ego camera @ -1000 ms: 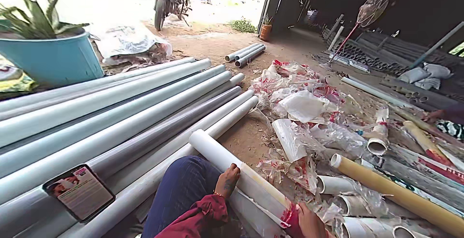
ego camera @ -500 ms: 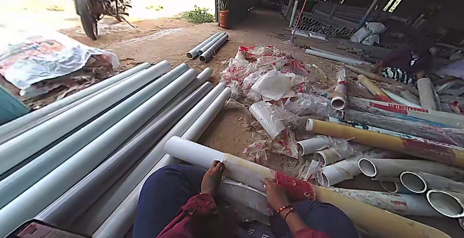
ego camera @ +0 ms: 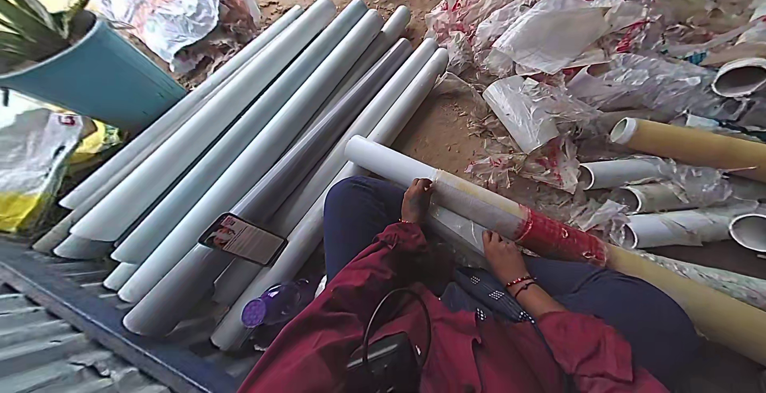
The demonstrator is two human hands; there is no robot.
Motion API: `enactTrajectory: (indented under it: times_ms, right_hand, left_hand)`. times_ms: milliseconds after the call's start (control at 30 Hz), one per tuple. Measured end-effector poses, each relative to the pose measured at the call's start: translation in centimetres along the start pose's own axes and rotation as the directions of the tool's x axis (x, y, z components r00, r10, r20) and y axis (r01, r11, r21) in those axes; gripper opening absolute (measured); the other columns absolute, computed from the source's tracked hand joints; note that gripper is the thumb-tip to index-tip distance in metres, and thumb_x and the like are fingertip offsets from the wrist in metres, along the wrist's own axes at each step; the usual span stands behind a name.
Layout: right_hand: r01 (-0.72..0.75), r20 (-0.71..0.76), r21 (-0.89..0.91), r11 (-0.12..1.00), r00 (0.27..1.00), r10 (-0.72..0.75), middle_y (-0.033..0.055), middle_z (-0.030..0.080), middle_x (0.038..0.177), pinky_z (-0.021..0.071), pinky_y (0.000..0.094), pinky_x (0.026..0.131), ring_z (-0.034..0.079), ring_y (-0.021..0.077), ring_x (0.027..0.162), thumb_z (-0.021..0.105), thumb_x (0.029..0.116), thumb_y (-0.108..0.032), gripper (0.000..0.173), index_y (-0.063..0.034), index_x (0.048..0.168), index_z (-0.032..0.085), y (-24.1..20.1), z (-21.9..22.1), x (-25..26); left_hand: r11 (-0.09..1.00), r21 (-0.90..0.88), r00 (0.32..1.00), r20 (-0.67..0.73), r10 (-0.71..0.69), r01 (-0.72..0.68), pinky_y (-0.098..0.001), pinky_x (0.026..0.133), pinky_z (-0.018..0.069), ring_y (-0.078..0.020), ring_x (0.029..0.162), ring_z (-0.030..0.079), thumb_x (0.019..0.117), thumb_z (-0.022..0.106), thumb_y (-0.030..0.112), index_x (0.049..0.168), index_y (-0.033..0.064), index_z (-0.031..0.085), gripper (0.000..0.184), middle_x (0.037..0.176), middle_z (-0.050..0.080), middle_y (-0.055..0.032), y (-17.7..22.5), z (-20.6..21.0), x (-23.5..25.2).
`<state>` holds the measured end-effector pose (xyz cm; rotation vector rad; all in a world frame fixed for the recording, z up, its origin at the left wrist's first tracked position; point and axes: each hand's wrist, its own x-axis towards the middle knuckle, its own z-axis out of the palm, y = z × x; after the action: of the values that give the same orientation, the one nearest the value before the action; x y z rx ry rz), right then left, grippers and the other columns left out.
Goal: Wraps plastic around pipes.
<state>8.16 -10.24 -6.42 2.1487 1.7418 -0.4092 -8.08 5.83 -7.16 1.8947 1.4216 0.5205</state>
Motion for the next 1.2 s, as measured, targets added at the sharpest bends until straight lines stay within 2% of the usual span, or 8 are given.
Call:
enactTrajectory:
  times_ms: [100,233,433,533,633,833,1033,1200]
  right_hand:
    - [0.015,-0.040,-0.005,1.000,0.999,-0.015,0.0331,0.067,0.114,0.0556,0.0532,0.080,0.072,0.0469,0.093,0.042,0.1037,0.006,0.034,0.0128,0.136,0.051,0.1,0.4,0.1]
    - [0.022,-0.066,0.004,1.000,0.998,-0.021,0.0334,0.067,0.113,0.0557,0.0532,0.079,0.072,0.0470,0.092,0.042,0.1029,0.007,0.035,0.0137,0.135,0.053,0.2,0.5,0.1]
    - [0.035,-0.086,0.034,0.999,0.996,-0.032,0.0348,0.067,0.112,0.0554,0.0544,0.079,0.072,0.0482,0.092,0.042,0.1024,0.008,0.034,0.0151,0.134,0.053,0.1,0.5,0.0]
    - [0.033,-0.055,0.040,0.999,0.998,-0.031,0.0347,0.066,0.115,0.0550,0.0546,0.081,0.071,0.0488,0.094,0.040,0.1025,0.008,0.036,0.0153,0.136,0.051,0.1,0.4,0.0]
    - [0.036,-0.059,0.032,0.999,0.998,-0.034,0.0347,0.066,0.115,0.0548,0.0541,0.081,0.071,0.0485,0.094,0.040,0.1024,0.008,0.036,0.0155,0.137,0.051,0.1,0.6,0.0]
    - [0.031,-0.013,0.009,0.999,0.999,-0.031,0.0340,0.065,0.118,0.0543,0.0548,0.082,0.071,0.0480,0.096,0.038,0.1037,0.007,0.038,0.0140,0.139,0.049,0.0,0.4,0.3]
    - [0.042,-0.072,-0.017,0.999,0.996,-0.043,0.0357,0.066,0.112,0.0543,0.0559,0.079,0.071,0.0490,0.091,0.041,0.1020,0.009,0.035,0.0163,0.134,0.052,0.0,0.7,-0.1]
    - [0.078,-0.207,-0.065,0.995,0.974,-0.090,0.0364,0.066,0.103,0.0551,0.0565,0.068,0.071,0.0501,0.081,0.051,0.0982,0.012,0.030,0.0183,0.127,0.055,0.2,2.0,0.1]
  left_hand:
    - [0.998,-0.056,0.997,-0.075,0.002,-0.006,-0.0449,0.094,0.0555,-0.0351,0.098,0.071,0.0999,0.062,0.007,0.117,-0.0087,0.069,0.024,0.115,0.069,-0.0260,-0.5,0.6,0.1]
    - [0.996,-0.078,0.993,-0.114,0.022,-0.031,-0.0463,0.089,0.0569,-0.0342,0.094,0.071,0.0994,0.065,0.008,0.114,-0.0063,0.070,0.021,0.112,0.069,-0.0245,-1.0,1.3,0.2]
    - [0.996,-0.020,0.988,-0.132,0.081,-0.085,-0.0486,0.088,0.0572,-0.0346,0.095,0.071,0.0996,0.065,0.008,0.112,-0.0027,0.072,0.017,0.112,0.071,-0.0220,-0.8,1.5,0.0]
    - [0.998,0.010,0.994,-0.090,0.060,-0.059,-0.0511,0.090,0.0564,-0.0353,0.099,0.071,0.1001,0.064,0.008,0.112,-0.0008,0.073,0.017,0.116,0.070,-0.0207,-0.6,1.3,-0.1]
    - [0.996,0.014,0.990,-0.114,0.084,-0.082,-0.0524,0.087,0.0567,-0.0377,0.096,0.071,0.1008,0.065,0.012,0.116,-0.0055,0.068,0.024,0.113,0.069,-0.0242,-0.9,1.6,-0.1]
    - [0.999,0.003,0.985,-0.162,0.051,-0.051,-0.0509,0.088,0.0568,-0.0368,0.094,0.071,0.0996,0.067,0.013,0.116,-0.0074,0.068,0.026,0.110,0.070,-0.0248,-1.0,2.0,0.1]
    - [0.998,-0.025,0.990,-0.129,0.060,-0.064,-0.0499,0.092,0.0560,-0.0374,0.099,0.071,0.1002,0.065,0.011,0.116,-0.0071,0.069,0.024,0.111,0.070,-0.0249,-0.6,1.6,-0.1]
    - [0.996,-0.081,0.997,-0.072,0.025,-0.031,-0.0509,0.095,0.0552,-0.0362,0.106,0.069,0.0997,0.063,0.006,0.113,-0.0041,0.070,0.018,0.115,0.069,-0.0228,-0.7,0.8,0.7]
